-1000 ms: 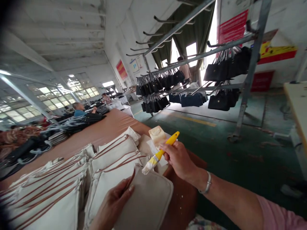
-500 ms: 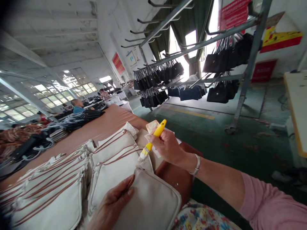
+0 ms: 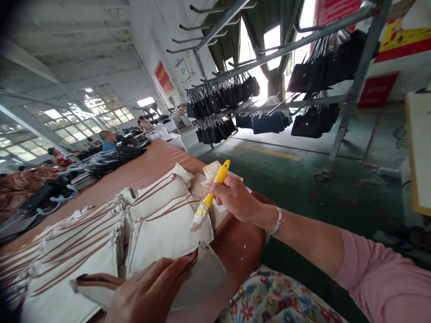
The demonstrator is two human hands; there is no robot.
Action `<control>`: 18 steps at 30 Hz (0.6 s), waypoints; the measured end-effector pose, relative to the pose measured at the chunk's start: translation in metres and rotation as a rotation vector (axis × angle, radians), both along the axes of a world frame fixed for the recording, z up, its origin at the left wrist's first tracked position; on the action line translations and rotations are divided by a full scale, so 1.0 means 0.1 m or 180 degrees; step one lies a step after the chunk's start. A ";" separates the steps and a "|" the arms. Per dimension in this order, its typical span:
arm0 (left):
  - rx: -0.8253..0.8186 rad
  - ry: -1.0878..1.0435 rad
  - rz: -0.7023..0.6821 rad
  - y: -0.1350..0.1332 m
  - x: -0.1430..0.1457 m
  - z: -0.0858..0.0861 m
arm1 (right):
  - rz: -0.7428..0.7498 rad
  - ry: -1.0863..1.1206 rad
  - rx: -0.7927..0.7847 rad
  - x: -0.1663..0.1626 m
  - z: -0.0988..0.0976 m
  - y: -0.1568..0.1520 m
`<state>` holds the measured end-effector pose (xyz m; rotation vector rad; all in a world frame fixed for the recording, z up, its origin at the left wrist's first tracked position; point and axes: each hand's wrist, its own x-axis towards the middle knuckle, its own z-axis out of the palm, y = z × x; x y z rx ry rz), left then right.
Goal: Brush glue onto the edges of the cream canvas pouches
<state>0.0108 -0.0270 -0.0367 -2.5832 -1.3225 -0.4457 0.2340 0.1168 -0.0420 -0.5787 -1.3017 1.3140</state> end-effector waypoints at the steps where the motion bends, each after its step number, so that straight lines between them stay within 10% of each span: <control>1: 0.0132 0.0222 -0.0022 -0.02 -0.01 0.02 | 0.0172 -0.0021 -0.0023 -0.01 0.01 -0.04; 6: 0.0488 0.0783 0.0055 -0.10 -0.08 0.02 | 0.0760 -0.0356 0.0137 0.10 0.13 -0.21; 12: 0.0703 0.0775 -0.0212 -0.14 -0.08 -0.02 | 0.0309 -0.0282 0.0285 0.12 0.22 -0.29; 18: 0.0615 0.0822 0.0611 -0.44 -0.24 -0.06 | 0.0996 -0.0634 0.0151 -0.01 0.04 -0.43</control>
